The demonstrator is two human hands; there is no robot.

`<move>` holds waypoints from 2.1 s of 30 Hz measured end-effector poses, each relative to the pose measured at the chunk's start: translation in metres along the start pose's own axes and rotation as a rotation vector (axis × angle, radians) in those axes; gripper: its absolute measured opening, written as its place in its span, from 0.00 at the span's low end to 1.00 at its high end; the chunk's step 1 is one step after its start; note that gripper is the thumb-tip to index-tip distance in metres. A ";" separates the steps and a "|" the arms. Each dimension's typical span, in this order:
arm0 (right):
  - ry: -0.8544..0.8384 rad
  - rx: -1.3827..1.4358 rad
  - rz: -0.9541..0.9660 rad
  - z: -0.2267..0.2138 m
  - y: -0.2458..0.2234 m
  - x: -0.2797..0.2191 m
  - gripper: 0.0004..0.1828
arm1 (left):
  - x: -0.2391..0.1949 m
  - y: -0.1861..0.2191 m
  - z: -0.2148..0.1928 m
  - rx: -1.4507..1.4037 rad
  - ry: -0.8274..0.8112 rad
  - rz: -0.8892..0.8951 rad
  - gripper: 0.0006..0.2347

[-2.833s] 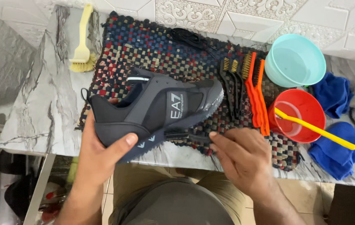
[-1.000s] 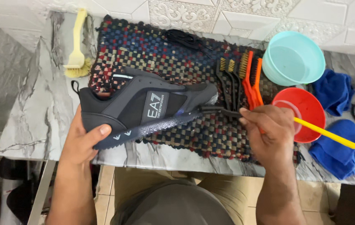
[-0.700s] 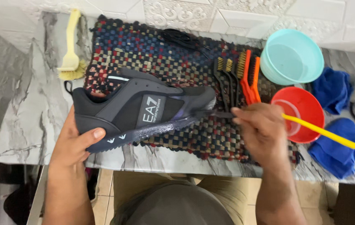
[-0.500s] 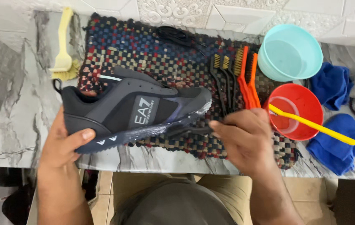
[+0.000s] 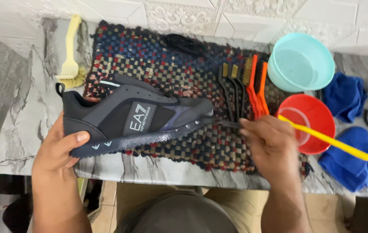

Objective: The person wipes a dark sneaker with a blue cloth, focusing on the sole and upper surfaces. They then use a yellow brush to scrub the sole and side of the shoe, applying a white cleaning substance from a red bowl.

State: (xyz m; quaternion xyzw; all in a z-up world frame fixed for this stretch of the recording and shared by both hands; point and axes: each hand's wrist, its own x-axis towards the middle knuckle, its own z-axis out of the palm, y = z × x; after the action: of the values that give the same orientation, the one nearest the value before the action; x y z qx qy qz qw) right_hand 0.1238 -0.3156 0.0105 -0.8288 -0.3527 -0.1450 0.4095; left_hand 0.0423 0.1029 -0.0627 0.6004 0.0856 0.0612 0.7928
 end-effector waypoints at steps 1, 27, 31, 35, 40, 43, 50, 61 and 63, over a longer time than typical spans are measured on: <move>0.053 -0.142 0.032 -0.007 -0.002 -0.002 0.03 | 0.003 0.000 -0.001 -0.020 -0.031 0.006 0.34; -0.022 -0.301 0.413 0.018 0.002 -0.043 0.12 | 0.004 0.002 0.008 -0.076 -0.090 0.011 0.31; 0.026 -0.095 0.681 0.016 -0.012 -0.035 0.15 | 0.003 0.000 0.007 -0.086 -0.032 -0.001 0.31; 0.060 0.445 0.688 0.044 -0.005 -0.042 0.22 | 0.004 -0.003 0.003 -0.036 0.016 -0.046 0.30; -0.028 0.355 0.837 0.050 -0.031 -0.053 0.20 | 0.001 0.000 0.009 -0.043 0.079 -0.054 0.30; 0.034 0.244 0.822 0.049 -0.032 -0.055 0.22 | 0.002 0.000 0.009 -0.037 0.077 -0.070 0.30; 0.006 -0.027 0.705 0.059 -0.016 -0.057 0.19 | 0.002 0.002 0.014 -0.053 0.085 -0.067 0.29; 0.062 0.065 0.560 0.056 -0.028 -0.058 0.20 | -0.003 -0.003 0.011 -0.048 0.093 -0.048 0.30; 0.006 0.071 0.522 0.054 -0.025 -0.058 0.19 | -0.002 0.000 0.014 -0.048 0.103 -0.056 0.31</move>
State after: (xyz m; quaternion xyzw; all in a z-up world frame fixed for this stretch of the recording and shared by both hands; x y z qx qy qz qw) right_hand 0.0624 -0.2906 -0.0393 -0.8764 -0.1307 -0.0246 0.4629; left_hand 0.0431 0.0890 -0.0585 0.5748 0.1418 0.0718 0.8027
